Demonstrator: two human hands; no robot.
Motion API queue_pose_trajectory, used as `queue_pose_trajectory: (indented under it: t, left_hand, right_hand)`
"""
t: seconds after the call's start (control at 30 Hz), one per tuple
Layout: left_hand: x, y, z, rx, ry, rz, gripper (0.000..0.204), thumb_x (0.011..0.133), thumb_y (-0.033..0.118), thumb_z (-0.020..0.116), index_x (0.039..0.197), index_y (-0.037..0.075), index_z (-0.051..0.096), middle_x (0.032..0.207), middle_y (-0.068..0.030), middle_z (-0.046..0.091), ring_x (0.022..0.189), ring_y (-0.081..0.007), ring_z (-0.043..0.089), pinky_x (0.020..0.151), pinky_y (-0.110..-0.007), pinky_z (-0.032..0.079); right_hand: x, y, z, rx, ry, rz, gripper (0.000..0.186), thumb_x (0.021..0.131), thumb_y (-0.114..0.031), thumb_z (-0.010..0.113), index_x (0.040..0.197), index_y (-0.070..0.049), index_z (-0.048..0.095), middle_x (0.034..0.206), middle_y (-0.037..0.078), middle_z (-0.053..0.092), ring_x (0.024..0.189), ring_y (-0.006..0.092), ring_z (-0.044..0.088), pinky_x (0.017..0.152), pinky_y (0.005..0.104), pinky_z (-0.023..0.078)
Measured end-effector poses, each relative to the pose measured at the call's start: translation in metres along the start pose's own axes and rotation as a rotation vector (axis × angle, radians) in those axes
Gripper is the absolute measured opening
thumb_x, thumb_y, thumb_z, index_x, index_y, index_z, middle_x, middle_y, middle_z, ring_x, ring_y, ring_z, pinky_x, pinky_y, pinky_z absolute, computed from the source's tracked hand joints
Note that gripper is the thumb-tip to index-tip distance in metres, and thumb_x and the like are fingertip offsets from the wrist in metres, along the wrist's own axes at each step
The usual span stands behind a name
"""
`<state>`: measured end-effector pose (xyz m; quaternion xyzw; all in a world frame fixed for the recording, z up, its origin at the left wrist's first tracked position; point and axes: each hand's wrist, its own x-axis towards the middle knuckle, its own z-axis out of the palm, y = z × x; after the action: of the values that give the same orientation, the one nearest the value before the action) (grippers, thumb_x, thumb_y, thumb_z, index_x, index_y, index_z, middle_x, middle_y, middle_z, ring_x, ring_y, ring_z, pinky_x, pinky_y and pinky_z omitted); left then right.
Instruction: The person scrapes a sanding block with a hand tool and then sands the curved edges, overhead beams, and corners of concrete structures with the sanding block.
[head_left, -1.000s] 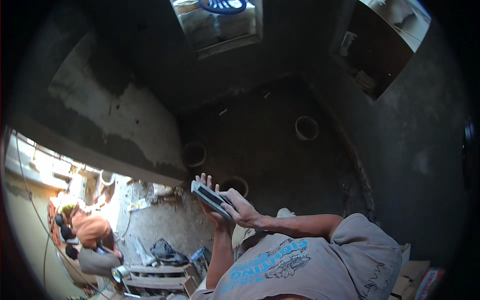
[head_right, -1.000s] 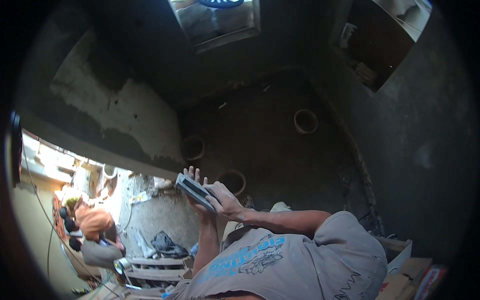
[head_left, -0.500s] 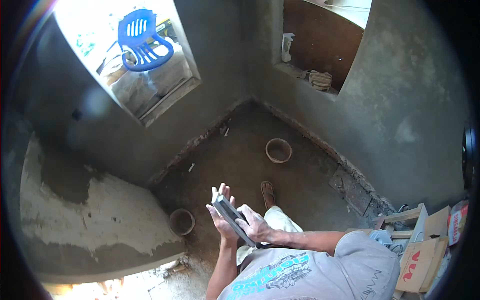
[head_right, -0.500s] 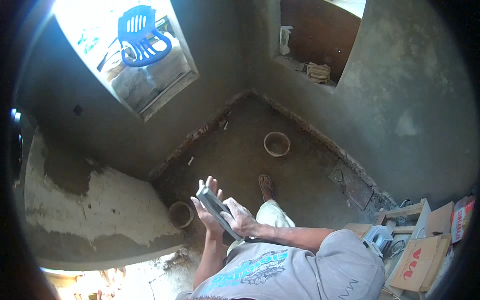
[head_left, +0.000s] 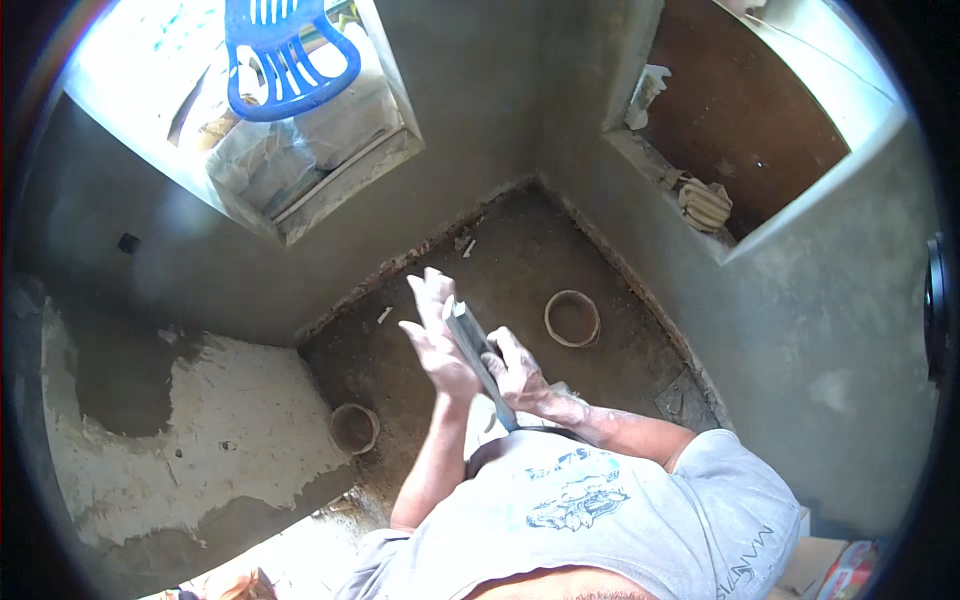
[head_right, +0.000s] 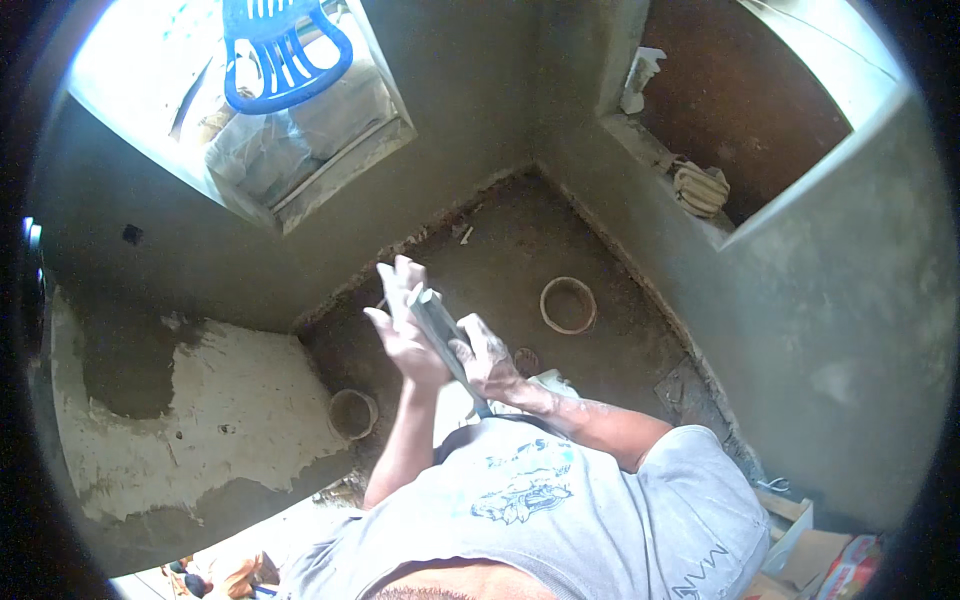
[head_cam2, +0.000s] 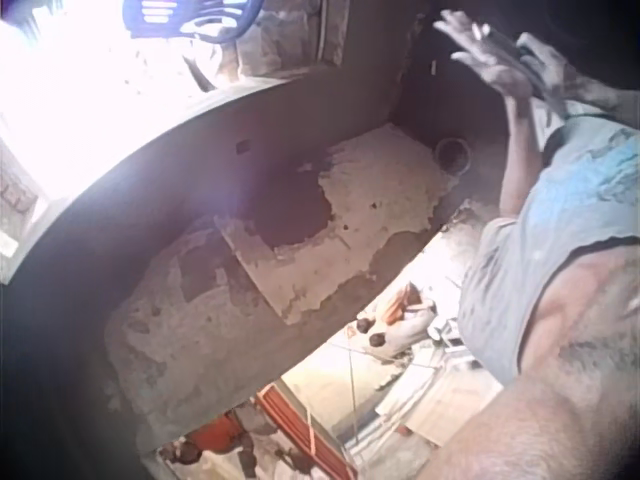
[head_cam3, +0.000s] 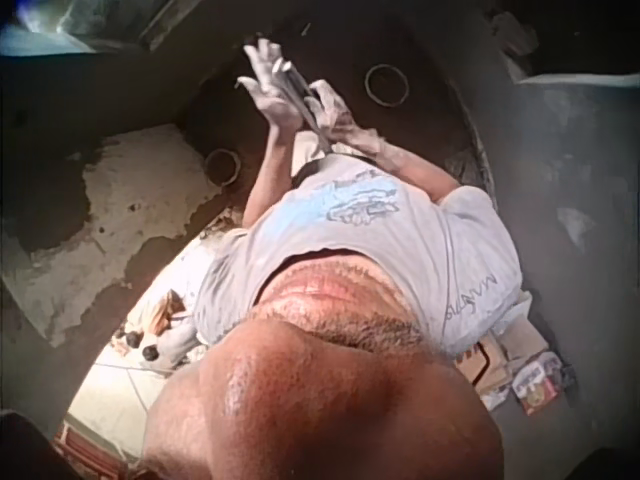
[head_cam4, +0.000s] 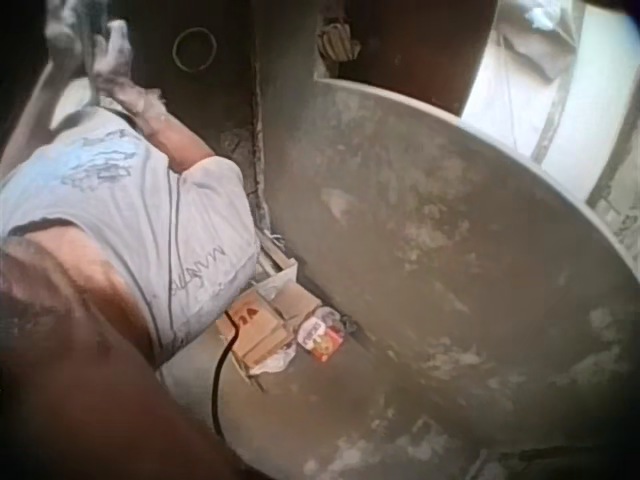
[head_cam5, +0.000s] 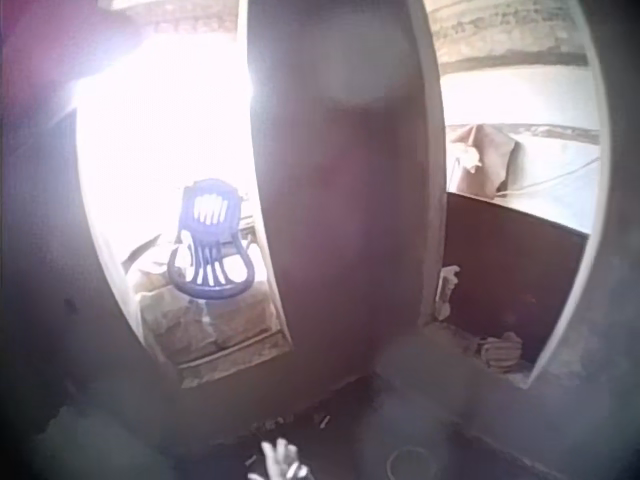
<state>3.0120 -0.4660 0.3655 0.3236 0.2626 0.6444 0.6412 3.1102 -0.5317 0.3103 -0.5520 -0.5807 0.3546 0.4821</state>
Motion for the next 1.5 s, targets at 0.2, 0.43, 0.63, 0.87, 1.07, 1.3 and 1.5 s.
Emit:
queue_pose_trajectory:
  t: [0.2, 0.43, 0.63, 0.87, 1.07, 1.3, 1.5]
  left_hand:
    - [0.073, 0.095, 0.057, -0.04, -0.313, 0.395, 0.087, 0.095, 0.072, 0.027, 0.159, 0.016, 0.011, 0.166, -0.0075, 0.009, 0.153, -0.0275, 0.003, 0.117, -0.062, -0.007]
    - [0.117, 0.179, 0.054, -0.107, -0.67, 0.583, 0.079, 0.091, 0.078, 0.02, 0.149, 0.026, 0.035, 0.161, 0.0025, 0.018, 0.151, -0.015, -0.006, 0.107, -0.069, -0.024]
    - [0.202, 0.213, 0.012, -0.215, -0.614, 0.502, 0.066, 0.091, 0.072, 0.029, 0.13, 0.024, 0.053, 0.149, 0.0093, 0.034, 0.149, -0.007, 0.003, 0.104, -0.069, -0.029]
    - [0.276, 0.221, -0.03, -0.36, -0.518, 0.498, 0.057, 0.092, 0.066, 0.04, 0.108, 0.023, 0.074, 0.135, 0.0172, 0.054, 0.146, 0.0024, 0.012, 0.101, -0.069, -0.034]
    - [0.339, 0.134, -0.115, -0.195, -0.028, 0.229, 0.086, 0.096, 0.059, 0.047, 0.156, 0.003, 0.02, 0.131, -0.0194, 0.059, 0.136, -0.031, 0.044, 0.119, -0.048, 0.021]
    - [0.201, -0.048, -0.288, 0.987, 0.225, -0.835, 0.073, 0.098, 0.052, 0.045, 0.149, 0.001, 0.036, 0.142, -0.025, 0.049, 0.136, -0.036, 0.043, 0.114, -0.045, 0.032]
    - [0.083, -0.179, -0.299, 1.133, 0.245, -1.31, 0.082, 0.093, 0.059, 0.048, 0.155, 0.009, 0.026, 0.153, -0.0236, 0.036, 0.14, -0.0416, 0.036, 0.115, -0.05, 0.03]
  right_hand:
    - [0.052, 0.096, -0.016, 0.002, 0.259, 0.342, 0.019, 0.102, -0.019, 0.046, 0.094, -0.002, 0.048, 0.08, 0.022, 0.054, 0.074, 0.0396, 0.053, 0.068, 0.0474, 0.042]
    - [0.153, 0.155, -0.086, -0.107, 0.526, 0.575, 0.028, 0.102, -0.027, 0.05, 0.098, 0.0, 0.055, 0.083, 0.013, 0.061, 0.076, 0.0205, 0.056, 0.069, 0.041, 0.046]
    - [0.11, 0.211, -0.106, -0.362, 0.658, 0.974, 0.035, 0.1, -0.033, 0.053, 0.095, 0.001, 0.057, 0.088, 0.015, 0.063, 0.083, 0.0247, 0.06, 0.074, 0.0422, 0.047]
    - [0.119, 0.217, -0.057, -0.456, 0.579, 1.166, 0.035, 0.1, -0.032, 0.055, 0.093, 0.003, 0.056, 0.089, 0.018, 0.063, 0.085, 0.0267, 0.061, 0.076, 0.0445, 0.047]
    - [0.249, 0.17, -0.041, -0.565, 0.228, 0.791, 0.026, 0.098, -0.026, 0.056, 0.104, -0.001, 0.057, 0.092, 0.014, 0.064, 0.086, 0.0251, 0.061, 0.08, 0.0392, 0.047]
    - [0.483, 0.016, -0.021, -0.695, -0.346, -0.052, 0.027, 0.091, -0.012, 0.062, 0.116, -0.004, 0.06, 0.101, 0.016, 0.061, 0.091, 0.0312, 0.062, 0.081, 0.0387, 0.049]
    - [0.63, -0.091, 0.027, -1.155, -0.592, -0.814, 0.039, 0.085, -0.001, 0.065, 0.123, -0.006, 0.06, 0.097, 0.013, 0.06, 0.087, 0.0317, 0.057, 0.081, 0.0389, 0.047]
